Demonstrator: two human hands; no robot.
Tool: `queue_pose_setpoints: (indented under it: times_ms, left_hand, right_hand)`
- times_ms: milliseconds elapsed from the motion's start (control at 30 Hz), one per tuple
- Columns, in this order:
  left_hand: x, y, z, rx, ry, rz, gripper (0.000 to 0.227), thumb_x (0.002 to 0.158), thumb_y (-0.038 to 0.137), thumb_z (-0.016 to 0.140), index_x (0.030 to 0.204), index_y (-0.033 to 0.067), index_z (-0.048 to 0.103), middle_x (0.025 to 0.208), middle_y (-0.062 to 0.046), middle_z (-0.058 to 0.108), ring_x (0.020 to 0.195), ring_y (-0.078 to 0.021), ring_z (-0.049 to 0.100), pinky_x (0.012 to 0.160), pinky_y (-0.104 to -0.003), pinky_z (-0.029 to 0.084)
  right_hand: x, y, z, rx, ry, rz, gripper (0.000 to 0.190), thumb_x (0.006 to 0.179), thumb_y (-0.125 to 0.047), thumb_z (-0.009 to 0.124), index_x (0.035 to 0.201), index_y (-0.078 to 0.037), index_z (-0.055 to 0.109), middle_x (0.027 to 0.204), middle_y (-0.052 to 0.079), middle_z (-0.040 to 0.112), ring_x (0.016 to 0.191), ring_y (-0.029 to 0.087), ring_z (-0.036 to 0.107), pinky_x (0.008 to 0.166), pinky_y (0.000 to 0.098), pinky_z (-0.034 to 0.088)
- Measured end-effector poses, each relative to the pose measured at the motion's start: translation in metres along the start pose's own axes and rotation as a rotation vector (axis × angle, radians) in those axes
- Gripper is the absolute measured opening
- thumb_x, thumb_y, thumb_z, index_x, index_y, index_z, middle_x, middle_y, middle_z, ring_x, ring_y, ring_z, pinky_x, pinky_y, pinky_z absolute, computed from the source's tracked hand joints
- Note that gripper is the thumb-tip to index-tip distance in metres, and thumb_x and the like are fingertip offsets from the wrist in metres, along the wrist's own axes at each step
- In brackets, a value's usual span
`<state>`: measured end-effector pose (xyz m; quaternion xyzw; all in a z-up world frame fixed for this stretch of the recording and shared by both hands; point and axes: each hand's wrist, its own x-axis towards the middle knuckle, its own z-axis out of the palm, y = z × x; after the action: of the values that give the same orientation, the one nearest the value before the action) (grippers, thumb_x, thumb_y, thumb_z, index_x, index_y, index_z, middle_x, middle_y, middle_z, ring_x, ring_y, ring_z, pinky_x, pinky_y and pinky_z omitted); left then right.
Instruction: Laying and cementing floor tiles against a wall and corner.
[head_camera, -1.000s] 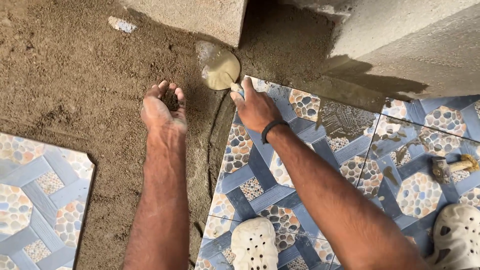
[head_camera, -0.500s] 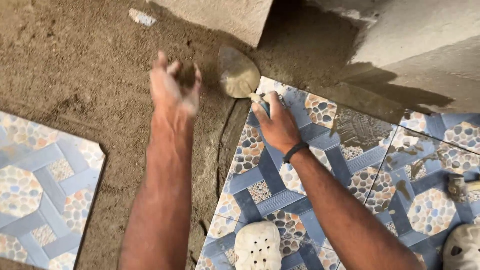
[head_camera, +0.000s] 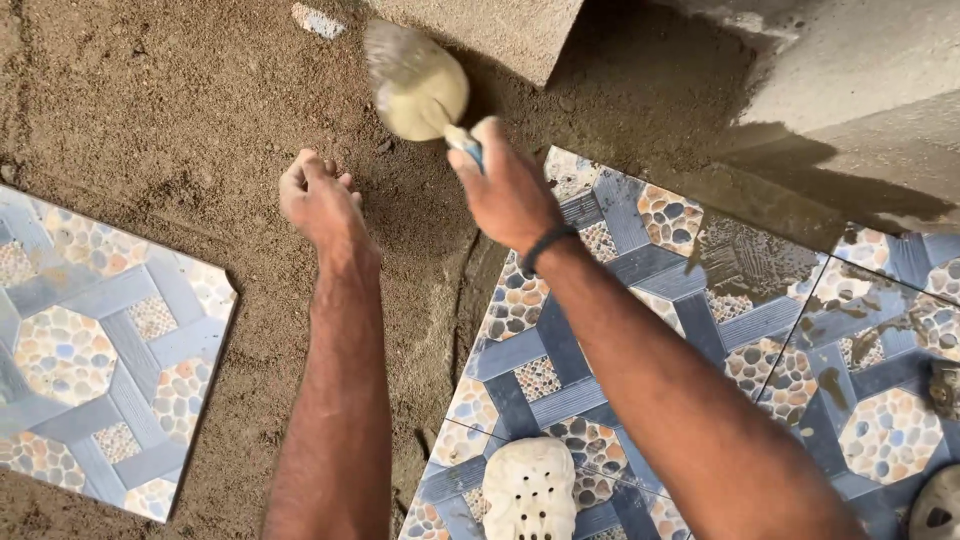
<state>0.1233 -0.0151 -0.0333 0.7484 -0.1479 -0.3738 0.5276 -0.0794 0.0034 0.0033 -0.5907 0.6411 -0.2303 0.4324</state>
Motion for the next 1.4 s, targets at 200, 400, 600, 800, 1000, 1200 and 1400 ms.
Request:
queue_pose_setpoints:
  times_ms: [200,400,600,800,1000,1200,1400]
  left_hand:
    - [-0.006,0.002,-0.007,-0.087,0.011,-0.041,0.023,0.100,0.015,0.058,0.118,0.0020,0.063,0.100,-0.012,0.073,0.066,-0.0112,0.066,0.047,-0.020,0.054]
    - [-0.012,0.001,-0.016,-0.080,-0.092,-0.098,0.020,0.102,0.015,0.059,0.117,0.0019,0.063,0.095,-0.012,0.073,0.062,-0.0116,0.066,0.045,-0.021,0.051]
    - [-0.012,-0.004,-0.012,-0.042,-0.060,-0.121,0.018,0.101,0.014,0.060,0.113,0.0016,0.066,0.091,-0.012,0.075,0.057,-0.0107,0.064,0.042,-0.020,0.048]
    - [-0.017,-0.001,-0.012,-0.029,-0.049,-0.130,0.018,0.101,0.015,0.059,0.114,0.0029,0.065,0.092,-0.012,0.074,0.057,-0.0096,0.063,0.041,-0.019,0.047]
    - [-0.019,-0.008,-0.011,-0.057,-0.078,-0.124,0.017,0.101,0.017,0.060,0.112,0.0041,0.066,0.089,-0.011,0.075,0.055,-0.0099,0.063,0.040,-0.019,0.047]
    - [-0.022,-0.010,-0.010,-0.076,-0.117,-0.130,0.012,0.099,0.015,0.063,0.104,0.0056,0.067,0.084,-0.010,0.074,0.054,-0.0105,0.063,0.041,-0.022,0.049]
    - [-0.002,-0.049,-0.020,-0.061,-0.237,0.230,0.015,0.097,0.007,0.075,0.089,0.0076,0.062,0.083,-0.007,0.070,0.066,-0.0125,0.068,0.053,-0.025,0.059]
  right_hand:
    - [0.010,-0.006,0.025,-0.220,0.001,-0.014,0.037,0.108,-0.029,0.051,0.132,-0.003,0.041,0.065,0.004,0.060,0.041,0.014,0.049,0.032,0.0313,0.042]
    - [0.007,0.001,0.028,-0.173,0.014,0.050,0.038,0.106,-0.030,0.052,0.132,-0.004,0.041,0.068,0.011,0.069,0.049,0.022,0.064,0.040,0.0406,0.050]
    - [0.006,0.010,0.032,-0.088,-0.036,0.128,0.047,0.105,-0.028,0.049,0.138,0.001,0.032,0.067,0.011,0.068,0.042,0.019,0.060,0.032,0.0370,0.048]
    - [0.003,0.004,0.034,-0.109,0.031,0.054,0.045,0.102,-0.016,0.054,0.137,0.005,0.036,0.070,0.009,0.068,0.042,0.015,0.057,0.029,0.0314,0.044]
    - [-0.008,-0.022,-0.001,-0.262,-0.061,0.124,0.045,0.099,0.000,0.047,0.142,0.005,0.034,0.074,0.013,0.070,0.046,0.015,0.060,0.032,0.0311,0.049]
    - [-0.055,0.023,-0.016,-0.151,0.103,0.189,0.039,0.101,-0.015,0.055,0.131,0.002,0.039,0.084,0.017,0.073,0.059,0.025,0.069,0.043,0.0413,0.052]
    - [-0.089,0.016,0.002,0.072,0.289,0.033,0.037,0.106,-0.031,0.055,0.128,-0.001,0.049,0.083,0.020,0.072,0.072,0.038,0.072,0.063,0.0502,0.056]
